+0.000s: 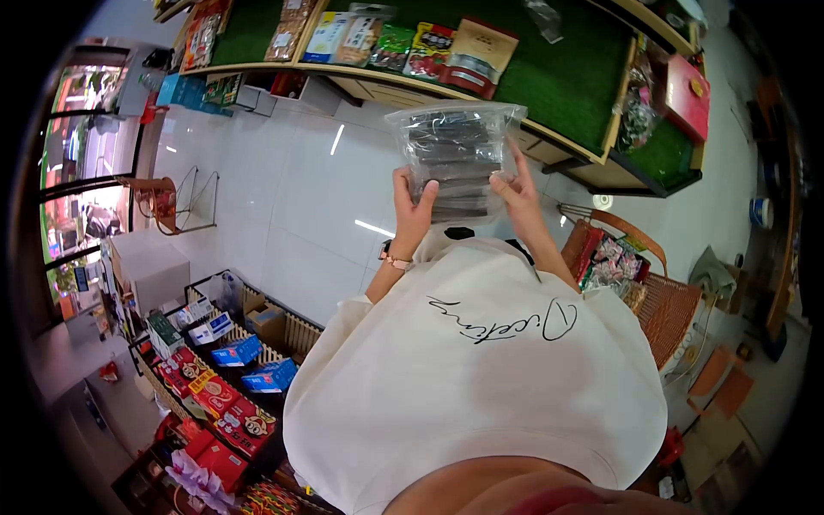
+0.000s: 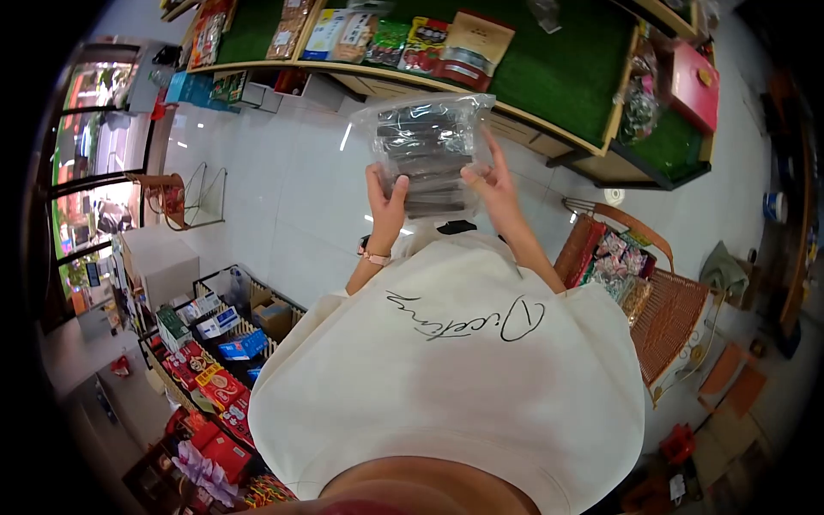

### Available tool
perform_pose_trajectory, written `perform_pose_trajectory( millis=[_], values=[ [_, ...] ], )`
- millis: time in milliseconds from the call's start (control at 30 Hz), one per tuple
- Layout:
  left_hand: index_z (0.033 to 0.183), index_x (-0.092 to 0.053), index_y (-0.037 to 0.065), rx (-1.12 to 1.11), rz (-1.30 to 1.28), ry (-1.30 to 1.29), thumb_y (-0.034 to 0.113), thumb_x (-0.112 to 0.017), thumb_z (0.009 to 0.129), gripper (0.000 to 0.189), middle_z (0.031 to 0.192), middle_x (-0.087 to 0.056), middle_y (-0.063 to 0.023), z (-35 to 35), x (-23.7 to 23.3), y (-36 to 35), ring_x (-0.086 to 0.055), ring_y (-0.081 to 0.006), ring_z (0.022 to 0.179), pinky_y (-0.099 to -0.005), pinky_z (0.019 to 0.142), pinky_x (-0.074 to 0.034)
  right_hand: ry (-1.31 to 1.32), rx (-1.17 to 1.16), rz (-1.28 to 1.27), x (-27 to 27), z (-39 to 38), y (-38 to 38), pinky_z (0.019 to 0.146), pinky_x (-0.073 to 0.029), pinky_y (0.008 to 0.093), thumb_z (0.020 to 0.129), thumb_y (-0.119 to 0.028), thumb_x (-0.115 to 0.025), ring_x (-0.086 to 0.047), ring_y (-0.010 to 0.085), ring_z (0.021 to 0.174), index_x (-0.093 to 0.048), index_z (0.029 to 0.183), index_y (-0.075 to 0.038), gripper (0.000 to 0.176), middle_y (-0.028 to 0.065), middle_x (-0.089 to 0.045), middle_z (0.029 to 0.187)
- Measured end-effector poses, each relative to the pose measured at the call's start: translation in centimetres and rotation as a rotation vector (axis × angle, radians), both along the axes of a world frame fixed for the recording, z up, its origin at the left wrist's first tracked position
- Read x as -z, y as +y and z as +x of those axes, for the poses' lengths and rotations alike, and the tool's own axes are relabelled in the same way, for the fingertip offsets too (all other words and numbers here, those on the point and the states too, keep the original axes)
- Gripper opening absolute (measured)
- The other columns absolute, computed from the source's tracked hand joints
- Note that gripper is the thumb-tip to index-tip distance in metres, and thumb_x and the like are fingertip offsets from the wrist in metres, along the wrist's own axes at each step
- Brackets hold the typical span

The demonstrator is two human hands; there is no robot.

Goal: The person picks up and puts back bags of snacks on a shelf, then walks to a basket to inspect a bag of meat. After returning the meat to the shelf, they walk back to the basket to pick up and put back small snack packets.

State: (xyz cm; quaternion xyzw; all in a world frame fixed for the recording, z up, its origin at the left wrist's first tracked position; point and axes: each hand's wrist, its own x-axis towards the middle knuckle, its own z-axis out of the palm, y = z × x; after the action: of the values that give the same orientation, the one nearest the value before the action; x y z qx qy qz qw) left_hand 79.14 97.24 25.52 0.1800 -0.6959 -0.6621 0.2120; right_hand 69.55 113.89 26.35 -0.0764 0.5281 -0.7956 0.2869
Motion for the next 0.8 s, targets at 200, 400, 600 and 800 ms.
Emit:
perform_pose_trajectory(
  millis=[200,400,600,800],
  values=[
    [0.106,-0.039,0.002,-0.075,0.082,-0.039,0.019,-0.058,0.084,0.034,0.092,-0.046,-0.0046,-0.4,0.5,-6.0,-0.044,-0.0106,0.085,-0.0237,0.076,-0.037,-0.022,-0.080,0.028,-0.4,-1.2,-6.4,0.085,-0.038,0.0265,0.079,-0.009,-0.061,-0.049,0.0106,0.093,-0.021,0.138,-0.014,0.071,0.0055,-0.046,0.120],
    [0.106,-0.039,0.002,-0.057,0.103,-0.037,0.017,-0.058,0.084,0.033,0.092,-0.046,-0.0042,-3.7,1.4,-7.3,-0.043,-0.0102,0.082,-0.0233,0.075,-0.038,-0.059,-0.036,0.097,0.1,-3.6,-8.1,0.073,-0.035,0.0208,0.080,-0.015,-0.061,-0.046,0.0053,0.079,-0.022,0.137,-0.016,0.069,0.0010,-0.055,0.097],
    [0.105,-0.040,0.001,-0.051,0.021,-0.061,0.016,-0.059,0.083,0.033,0.090,-0.048,-0.0046,-9.2,1.7,-8.1,-0.044,-0.0102,0.080,-0.0236,0.073,-0.038,-0.239,-0.016,0.089,1.9,-8.9,-8.8,0.081,-0.039,0.0238,0.080,-0.012,-0.061,-0.050,0.0100,0.088,-0.023,0.137,-0.014,0.068,0.0030,-0.055,0.098],
    [0.104,-0.041,0.001,-0.140,0.044,-0.108,0.015,-0.059,0.082,0.032,0.089,-0.049,-0.0054,-15.2,1.3,-11.9,-0.046,-0.0101,0.081,-0.0232,0.072,-0.039,-0.204,-0.094,0.014,2.8,-16.2,-13.4,0.088,-0.036,0.0258,0.082,-0.014,-0.059,-0.047,0.0126,0.101,-0.025,0.136,-0.013,0.063,0.0061,-0.046,0.120]
  ],
)
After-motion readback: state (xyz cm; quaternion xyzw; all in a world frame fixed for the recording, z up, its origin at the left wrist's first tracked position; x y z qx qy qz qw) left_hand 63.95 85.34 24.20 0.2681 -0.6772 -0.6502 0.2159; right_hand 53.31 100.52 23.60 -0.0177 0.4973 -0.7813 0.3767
